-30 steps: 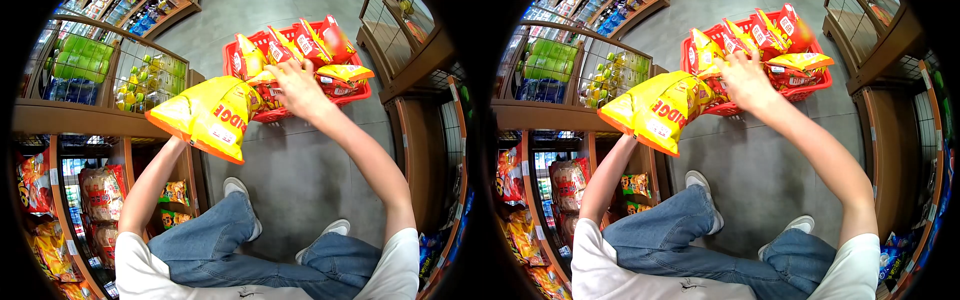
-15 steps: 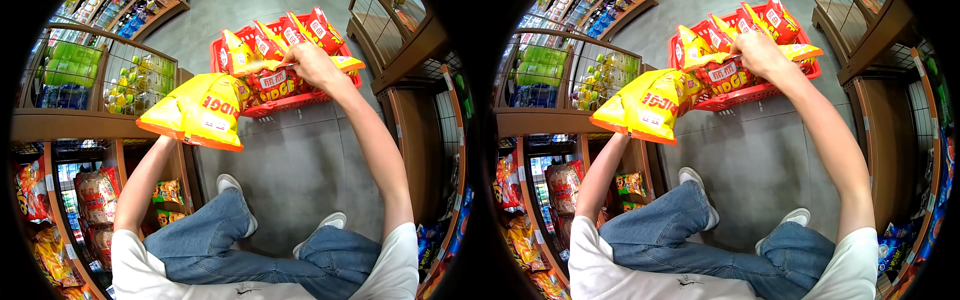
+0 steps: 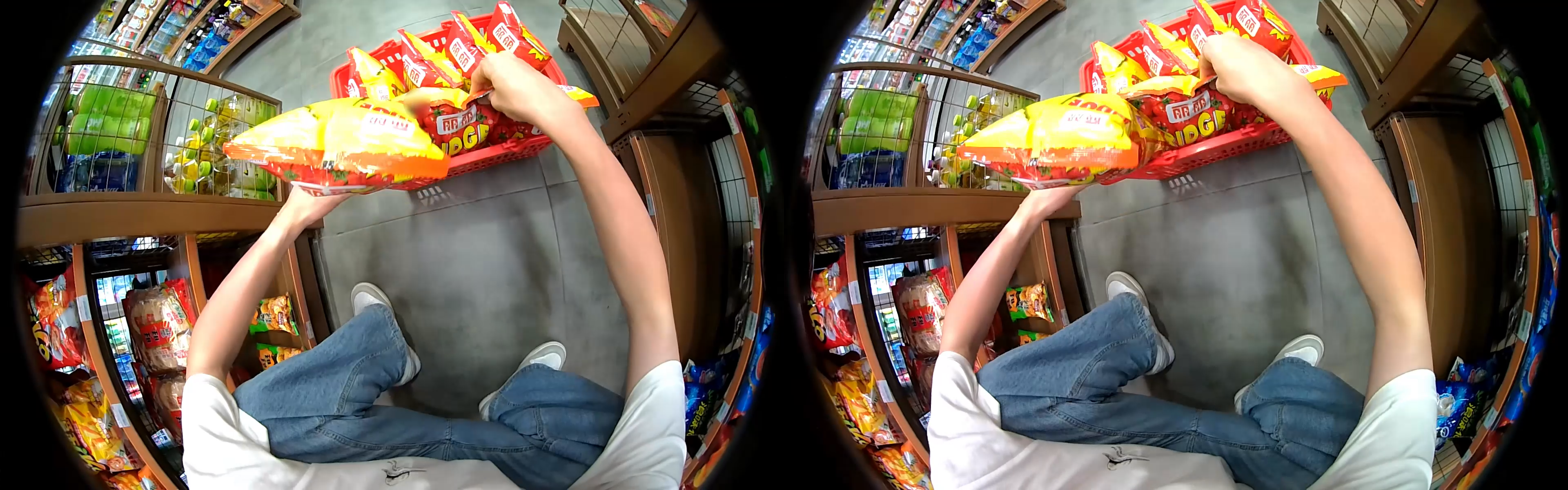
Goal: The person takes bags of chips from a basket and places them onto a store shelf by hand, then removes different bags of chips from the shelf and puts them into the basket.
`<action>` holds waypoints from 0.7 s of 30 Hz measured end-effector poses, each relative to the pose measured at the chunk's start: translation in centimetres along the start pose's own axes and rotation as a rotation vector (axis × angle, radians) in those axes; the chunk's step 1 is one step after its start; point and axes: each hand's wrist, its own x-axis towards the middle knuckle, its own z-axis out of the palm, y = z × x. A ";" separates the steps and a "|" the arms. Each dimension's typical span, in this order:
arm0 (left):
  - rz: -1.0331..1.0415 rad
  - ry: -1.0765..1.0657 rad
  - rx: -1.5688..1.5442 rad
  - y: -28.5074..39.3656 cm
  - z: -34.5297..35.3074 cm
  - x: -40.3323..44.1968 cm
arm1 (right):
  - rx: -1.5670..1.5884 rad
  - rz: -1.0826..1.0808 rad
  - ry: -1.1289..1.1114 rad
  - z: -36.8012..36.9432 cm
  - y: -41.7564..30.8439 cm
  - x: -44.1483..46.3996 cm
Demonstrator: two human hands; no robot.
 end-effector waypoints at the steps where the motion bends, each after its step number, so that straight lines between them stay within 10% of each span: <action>1: -0.058 0.003 0.041 1.6 0.3 0.2 | 0.004 -0.021 0.047 0.2 0.5 -0.1; 13: -0.102 0.078 -0.014 7.3 3.9 1.9 | 0.194 0.305 0.030 -3.5 0.0 -0.7; 21: -0.124 0.024 0.045 4.5 4.7 2.8 | 0.014 0.119 0.133 -2.9 -1.7 -1.2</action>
